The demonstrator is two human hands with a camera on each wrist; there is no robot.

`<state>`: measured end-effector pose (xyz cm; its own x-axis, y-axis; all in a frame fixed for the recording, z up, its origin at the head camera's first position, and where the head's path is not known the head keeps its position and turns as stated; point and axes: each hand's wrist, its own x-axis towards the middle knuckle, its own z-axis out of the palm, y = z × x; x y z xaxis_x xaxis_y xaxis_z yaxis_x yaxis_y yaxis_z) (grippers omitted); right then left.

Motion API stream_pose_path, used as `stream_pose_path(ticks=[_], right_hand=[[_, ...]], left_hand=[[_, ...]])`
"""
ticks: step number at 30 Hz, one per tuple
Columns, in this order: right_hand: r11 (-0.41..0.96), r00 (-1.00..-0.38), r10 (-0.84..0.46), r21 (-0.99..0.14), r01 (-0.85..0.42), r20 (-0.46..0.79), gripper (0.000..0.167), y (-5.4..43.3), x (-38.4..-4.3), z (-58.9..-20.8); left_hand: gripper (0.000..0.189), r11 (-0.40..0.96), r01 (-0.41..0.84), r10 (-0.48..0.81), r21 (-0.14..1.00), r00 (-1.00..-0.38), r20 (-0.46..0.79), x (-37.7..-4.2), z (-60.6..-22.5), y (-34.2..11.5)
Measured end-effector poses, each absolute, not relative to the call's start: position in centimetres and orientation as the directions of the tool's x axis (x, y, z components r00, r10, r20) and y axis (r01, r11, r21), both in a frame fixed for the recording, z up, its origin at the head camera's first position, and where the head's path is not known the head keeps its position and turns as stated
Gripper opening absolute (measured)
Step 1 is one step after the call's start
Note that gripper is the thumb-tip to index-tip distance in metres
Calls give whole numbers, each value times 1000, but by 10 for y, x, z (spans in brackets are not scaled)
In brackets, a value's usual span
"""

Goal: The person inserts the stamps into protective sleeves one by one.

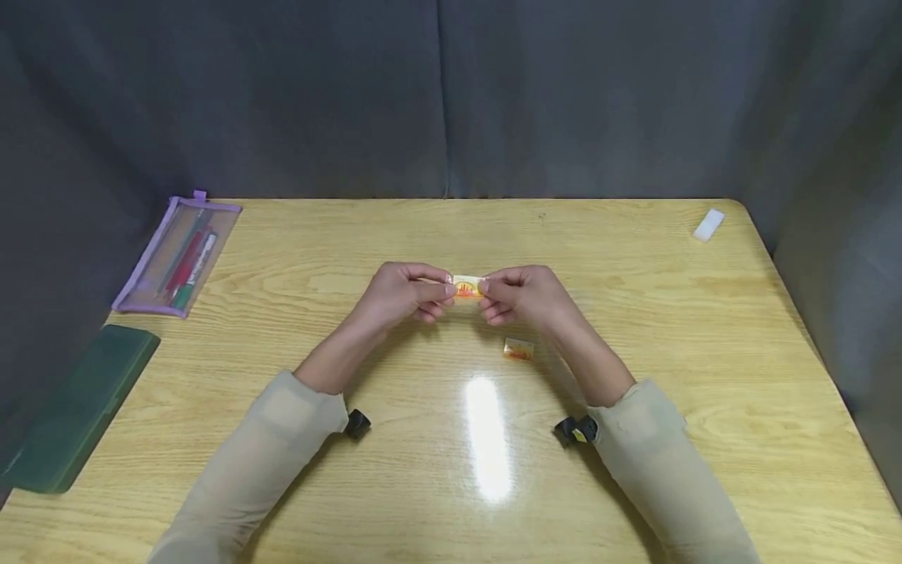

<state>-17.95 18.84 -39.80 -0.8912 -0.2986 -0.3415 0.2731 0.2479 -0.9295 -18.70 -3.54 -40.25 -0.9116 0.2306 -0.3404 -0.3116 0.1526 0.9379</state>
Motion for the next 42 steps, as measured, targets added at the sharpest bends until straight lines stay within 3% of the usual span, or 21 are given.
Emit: stream_pose_path(ticks=[6, 17, 24, 29, 42], right_hand=[[237, -899, -282, -932, 273, -335, 33, 189, -179, -398], [341, -893, -270, -904, 260, -359, 31, 181, -194, -396], [401, -873, -301, -882, 248, -383, 33, 176, -203, -400], [441, -857, -306, -859, 259, -416, 35, 172, -208, -405], [541, -807, -350, -806, 240, -476, 34, 172, -217, -408]], left_hand=[[23, 137, -301, 216, 944, -921, -325, -188, -403, -35], [31, 313, -242, 219, 918, -923, -318, -202, -401, -45], [31, 616, -126, 156, 778, -948, -277, -208, -403, -45], [31, 728, -123, 135, 674, -939, -317, -212, -404, -44], [29, 779, -134, 120, 613, -927, -355, -212, -409, -43]])
